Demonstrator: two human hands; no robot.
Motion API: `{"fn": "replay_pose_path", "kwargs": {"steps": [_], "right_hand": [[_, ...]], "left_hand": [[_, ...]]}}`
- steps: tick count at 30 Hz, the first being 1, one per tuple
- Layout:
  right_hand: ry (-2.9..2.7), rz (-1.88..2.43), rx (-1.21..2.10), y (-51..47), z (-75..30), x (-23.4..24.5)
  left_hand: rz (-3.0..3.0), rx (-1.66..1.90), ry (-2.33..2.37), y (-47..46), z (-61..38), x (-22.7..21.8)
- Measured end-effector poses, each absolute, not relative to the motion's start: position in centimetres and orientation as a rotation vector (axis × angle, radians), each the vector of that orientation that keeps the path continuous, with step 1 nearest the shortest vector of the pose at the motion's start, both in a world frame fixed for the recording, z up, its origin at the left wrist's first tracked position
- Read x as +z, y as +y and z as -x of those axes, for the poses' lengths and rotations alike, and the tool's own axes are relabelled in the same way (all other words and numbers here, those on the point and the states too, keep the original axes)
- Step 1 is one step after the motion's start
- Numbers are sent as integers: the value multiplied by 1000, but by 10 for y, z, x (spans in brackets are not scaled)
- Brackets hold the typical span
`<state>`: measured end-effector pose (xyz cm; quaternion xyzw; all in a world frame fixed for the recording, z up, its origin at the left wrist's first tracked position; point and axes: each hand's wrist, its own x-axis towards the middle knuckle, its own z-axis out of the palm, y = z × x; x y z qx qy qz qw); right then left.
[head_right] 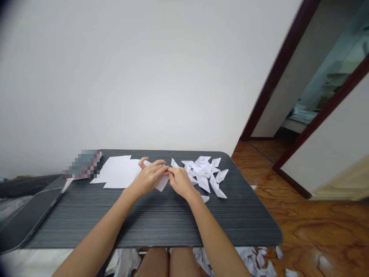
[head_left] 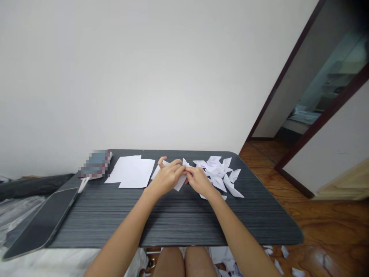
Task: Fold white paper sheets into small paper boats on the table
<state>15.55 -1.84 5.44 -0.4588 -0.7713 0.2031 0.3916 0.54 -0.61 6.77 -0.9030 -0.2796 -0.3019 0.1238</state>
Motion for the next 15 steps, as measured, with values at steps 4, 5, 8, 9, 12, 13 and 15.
{"fn": "replay_pose_path", "kwargs": {"steps": [4, 5, 8, 9, 12, 13, 15], "right_hand": [[-2010, 1107, 615, -19, -158, 56], [-2008, 1107, 640, -18, -160, 56], [-1990, 1123, 719, -15, -167, 57], [-1991, 1135, 733, -14, -169, 57], [-2036, 1162, 696, -14, -173, 59], [-2062, 1157, 669, -14, -173, 59], [-2112, 1123, 623, -16, -171, 61]], "left_hand": [[2597, -819, -929, 5, 9, 68], [2570, -828, -967, 9, 14, 69], [2452, -893, -1120, 18, 32, 74], [2393, -936, -1189, 19, 38, 76], [2193, -1155, -1403, 18, 47, 85], [2248, -1188, -1395, 16, 46, 87], [2627, -1090, -1222, 9, 40, 89]]}}
